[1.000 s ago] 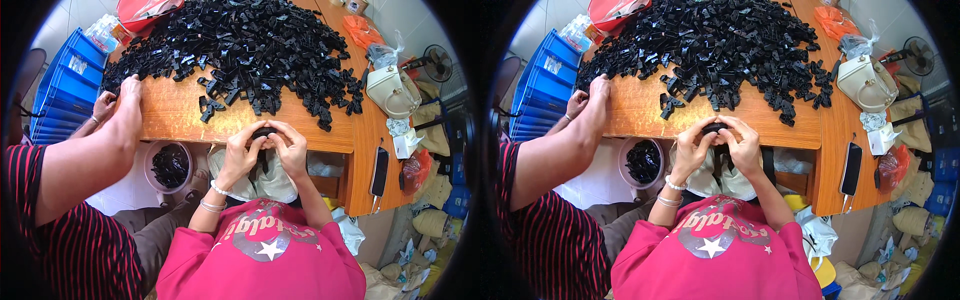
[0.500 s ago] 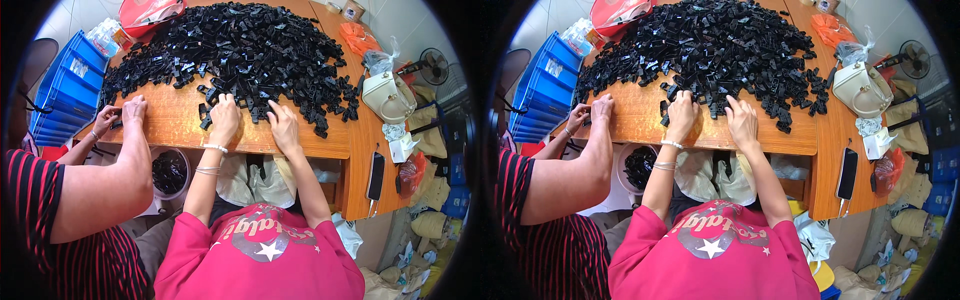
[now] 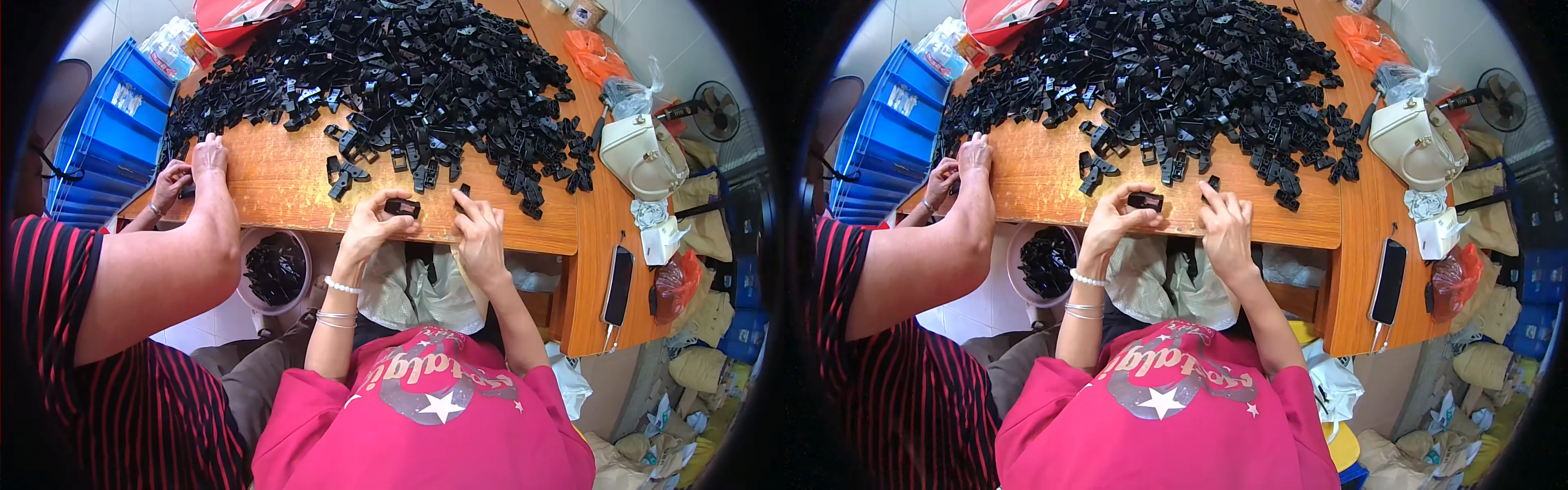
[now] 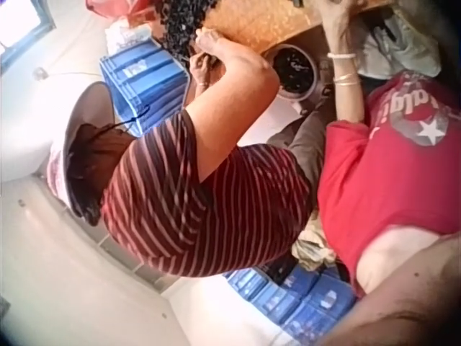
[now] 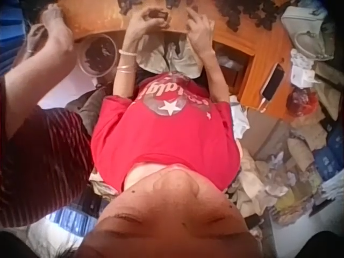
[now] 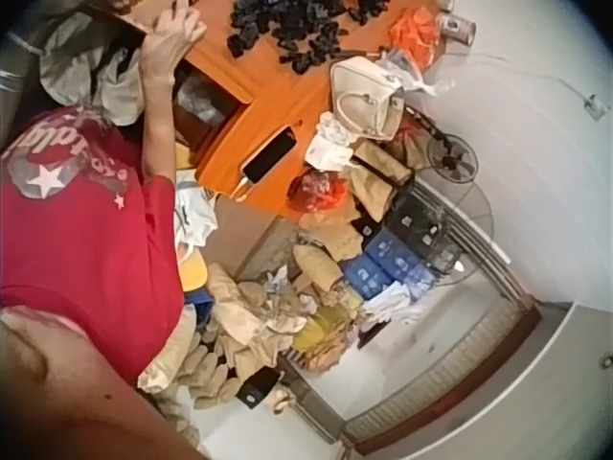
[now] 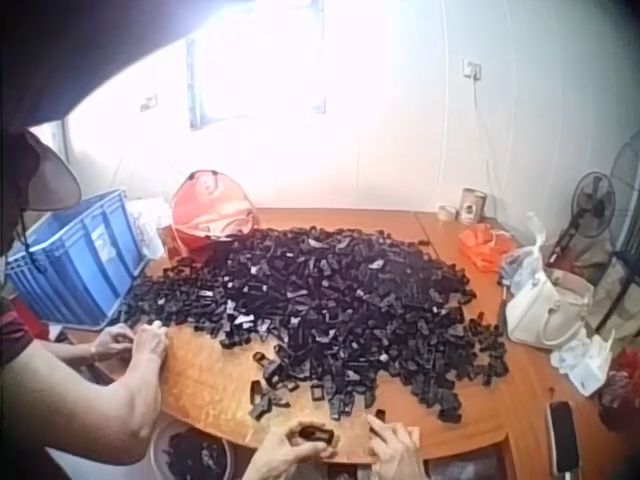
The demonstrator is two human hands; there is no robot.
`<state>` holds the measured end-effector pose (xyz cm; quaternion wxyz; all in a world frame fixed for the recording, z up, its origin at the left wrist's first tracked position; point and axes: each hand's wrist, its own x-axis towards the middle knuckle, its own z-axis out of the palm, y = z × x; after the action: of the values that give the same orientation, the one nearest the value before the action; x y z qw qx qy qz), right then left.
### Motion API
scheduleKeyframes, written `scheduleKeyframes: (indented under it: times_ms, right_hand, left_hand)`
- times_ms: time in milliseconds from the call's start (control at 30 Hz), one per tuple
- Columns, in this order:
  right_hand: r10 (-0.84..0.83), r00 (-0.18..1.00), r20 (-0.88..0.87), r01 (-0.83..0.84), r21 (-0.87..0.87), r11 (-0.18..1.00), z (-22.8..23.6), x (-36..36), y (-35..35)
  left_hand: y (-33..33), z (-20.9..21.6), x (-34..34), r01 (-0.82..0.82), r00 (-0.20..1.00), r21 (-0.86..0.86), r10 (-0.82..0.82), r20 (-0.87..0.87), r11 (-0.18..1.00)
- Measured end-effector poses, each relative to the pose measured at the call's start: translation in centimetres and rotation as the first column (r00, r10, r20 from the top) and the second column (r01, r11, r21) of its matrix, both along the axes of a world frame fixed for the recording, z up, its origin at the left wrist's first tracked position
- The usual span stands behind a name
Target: The person sorts and inspects a large pile of black plastic parts on a wooden table by hand.
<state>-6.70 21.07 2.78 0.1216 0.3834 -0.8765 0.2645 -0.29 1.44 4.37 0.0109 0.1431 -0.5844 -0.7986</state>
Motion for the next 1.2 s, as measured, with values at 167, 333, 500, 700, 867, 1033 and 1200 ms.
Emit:
scheduleKeyframes:
  times_ms: [167, 333, 500, 700, 867, 1033, 1200]
  right_hand:
    - [-0.277, 0.96, 0.043, 0.28, -0.175, 0.944, 0.5, 0.1, -1.3]
    - [-0.227, 0.943, 0.243, 0.283, -0.228, 0.932, -0.3, -0.4, -2.0]
    - [0.3, 0.909, 0.29, -0.124, -0.499, 0.858, 1.7, 0.9, -1.7]
    - [0.255, 0.956, 0.147, -0.162, -0.462, 0.872, 2.0, 0.9, -1.7]
    - [0.27, 0.943, 0.197, -0.134, -0.517, 0.845, 2.1, 1.1, -1.4]
    - [0.284, 0.933, 0.221, -0.139, -0.506, 0.851, 2.1, 1.4, -1.4]
    - [0.286, 0.951, 0.12, -0.194, -0.488, 0.851, 1.7, 1.6, -1.7]
  left_hand:
    - [0.4, -0.7, 0.3, 0.049, 0.998, 0.006, -0.049, 0.036, 0.999]
    - [1.9, -0.1, 0.5, 0.057, 0.997, -0.188, -0.047, 0.054, 0.981]
    - [1.7, 0.1, 0.9, 0.12, 0.991, -0.114, -0.113, 0.065, 0.986]
    - [1.6, 1.6, 0.9, 0.243, 0.966, -0.205, -0.217, 0.144, 0.948]
    - [1.9, 0.9, 1.1, 0.19, 0.982, -0.147, -0.185, 0.048, 0.971]
    - [1.7, 1.4, 1.3, 0.206, 0.978, -0.162, -0.198, 0.064, 0.965]
    - [2.0, 2.0, 1.6, 0.158, 0.983, -0.1, -0.148, 0.104, 0.982]
